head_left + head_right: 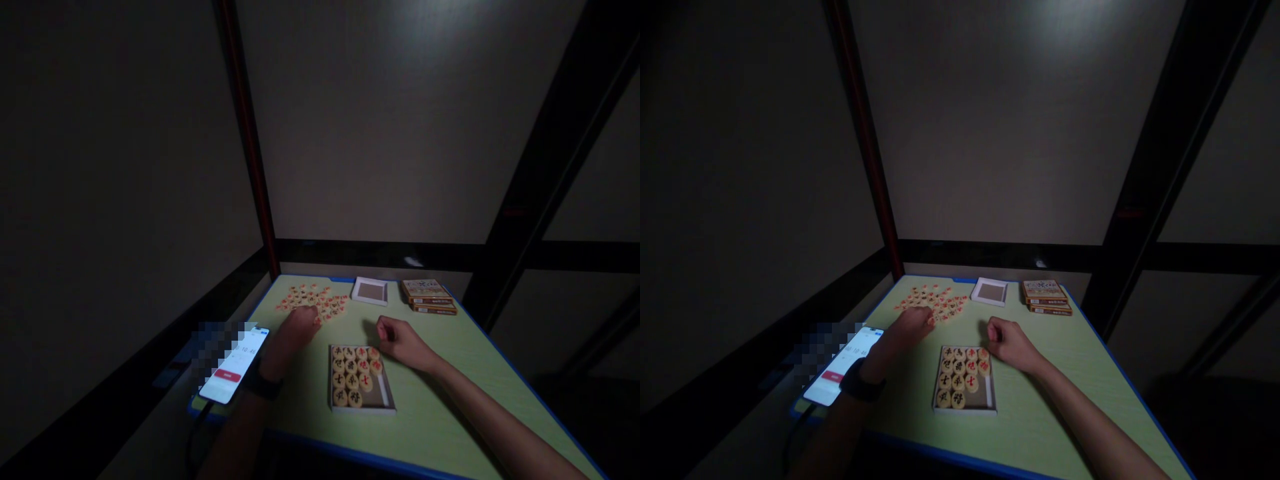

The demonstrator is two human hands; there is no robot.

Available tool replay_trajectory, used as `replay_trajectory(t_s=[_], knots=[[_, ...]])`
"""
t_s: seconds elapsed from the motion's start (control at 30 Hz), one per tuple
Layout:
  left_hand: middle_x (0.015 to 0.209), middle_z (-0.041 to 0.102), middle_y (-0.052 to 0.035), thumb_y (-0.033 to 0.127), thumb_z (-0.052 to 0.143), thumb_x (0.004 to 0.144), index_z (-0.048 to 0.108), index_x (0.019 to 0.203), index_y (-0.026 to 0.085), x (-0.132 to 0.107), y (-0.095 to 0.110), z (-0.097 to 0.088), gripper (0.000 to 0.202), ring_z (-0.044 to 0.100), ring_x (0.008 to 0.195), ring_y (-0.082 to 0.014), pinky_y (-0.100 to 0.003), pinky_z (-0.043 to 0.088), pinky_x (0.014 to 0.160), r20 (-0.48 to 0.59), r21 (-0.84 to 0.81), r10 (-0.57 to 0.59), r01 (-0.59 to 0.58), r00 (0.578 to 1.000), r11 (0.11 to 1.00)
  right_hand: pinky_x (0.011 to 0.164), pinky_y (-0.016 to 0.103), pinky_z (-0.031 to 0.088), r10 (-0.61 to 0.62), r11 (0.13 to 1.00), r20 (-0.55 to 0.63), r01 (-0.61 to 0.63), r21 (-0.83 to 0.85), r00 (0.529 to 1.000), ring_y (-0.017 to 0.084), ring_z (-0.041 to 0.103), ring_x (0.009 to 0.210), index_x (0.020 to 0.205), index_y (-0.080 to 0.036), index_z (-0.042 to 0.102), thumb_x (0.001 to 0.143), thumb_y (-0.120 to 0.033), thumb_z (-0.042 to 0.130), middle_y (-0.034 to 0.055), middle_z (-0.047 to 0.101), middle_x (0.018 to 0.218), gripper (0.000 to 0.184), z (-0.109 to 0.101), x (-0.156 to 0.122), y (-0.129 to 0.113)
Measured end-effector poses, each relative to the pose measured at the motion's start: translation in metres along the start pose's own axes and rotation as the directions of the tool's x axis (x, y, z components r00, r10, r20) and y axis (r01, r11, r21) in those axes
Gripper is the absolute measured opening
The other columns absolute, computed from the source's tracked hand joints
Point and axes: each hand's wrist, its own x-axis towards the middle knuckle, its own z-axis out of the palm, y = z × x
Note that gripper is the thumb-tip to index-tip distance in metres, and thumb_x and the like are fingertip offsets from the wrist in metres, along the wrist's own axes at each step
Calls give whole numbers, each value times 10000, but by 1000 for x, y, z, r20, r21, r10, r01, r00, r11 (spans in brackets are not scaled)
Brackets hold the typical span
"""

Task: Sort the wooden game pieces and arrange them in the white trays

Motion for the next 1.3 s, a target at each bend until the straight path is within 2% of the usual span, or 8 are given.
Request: replay_trajectory(t_s=[0.2,0.37,0.47,0.63,0.87,1.0,1.17,1.3], knots=[[982,675,-91,145,550,846,618,940,158,8,3,16,118,614,972,-217,-343,475,931,-77,-102,76,-84,994,991,523,224,309,-33,999,-62,34,16,998,110,419,555,657,-211,462,606,-120,525,-60,468,582,122,1,0,7],[953,668,-69,141,573,825,628,936,174,14,-16,29,128,621,917,-203,-335,498,885,-213,-134,52,-82,976,988,551,227,351,-116,982,-18,112,-153,993,124,501,563,925,-184,620,759,-174,559,-37,577,633,177,9,20,-10],[949,656,-63,142,582,824,634,946,181,17,-23,33,139,615,889,-196,-329,506,856,-317,-152,13,-64,948,986,623,247,392,-130,911,97,157,-382,987,154,595,681,917,-181,675,808,-239,615,33,694,795,137,24,47,-31],[954,665,-69,108,586,838,641,991,179,18,-24,38,177,624,876,-194,-334,511,837,-389,-183,19,-97,921,978,721,292,445,-7,731,183,130,-670,983,244,674,905,966,-194,699,868,-367,613,109,734,1005,217,54,85,-50],[887,688,-39,70,585,824,668,931,193,16,-8,29,184,643,846,-177,-299,516,792,-410,-376,-88,-80,908,923,804,314,479,0,662,232,174,-729,973,263,662,993,1069,-176,651,921,-389,568,138,673,1141,273,62,90,-42],[859,710,-20,99,630,794,676,899,198,16,3,24,151,660,779,-151,-260,533,719,-367,-605,-173,-94,914,791,818,307,478,-80,723,272,244,-646,959,225,635,947,1102,-136,594,950,-296,517,151,615,1145,234,47,74,-37],[807,728,-18,119,699,717,673,867,167,20,19,32,160,686,734,-139,-238,557,690,-171,-889,-241,-44,955,456,824,313,479,-294,844,174,340,-414,940,197,590,895,1041,-158,573,982,-241,415,114,614,994,188,22,42,-29],[814,739,-51,123,806,611,680,847,137,27,36,39,268,703,781,-165,-268,565,745,18,-980,-206,58,978,190,802,324,492,-339,876,67,341,-340,938,194,593,872,1004,-173,580,992,-282,412,98,610,964,201,10,16,-30]])
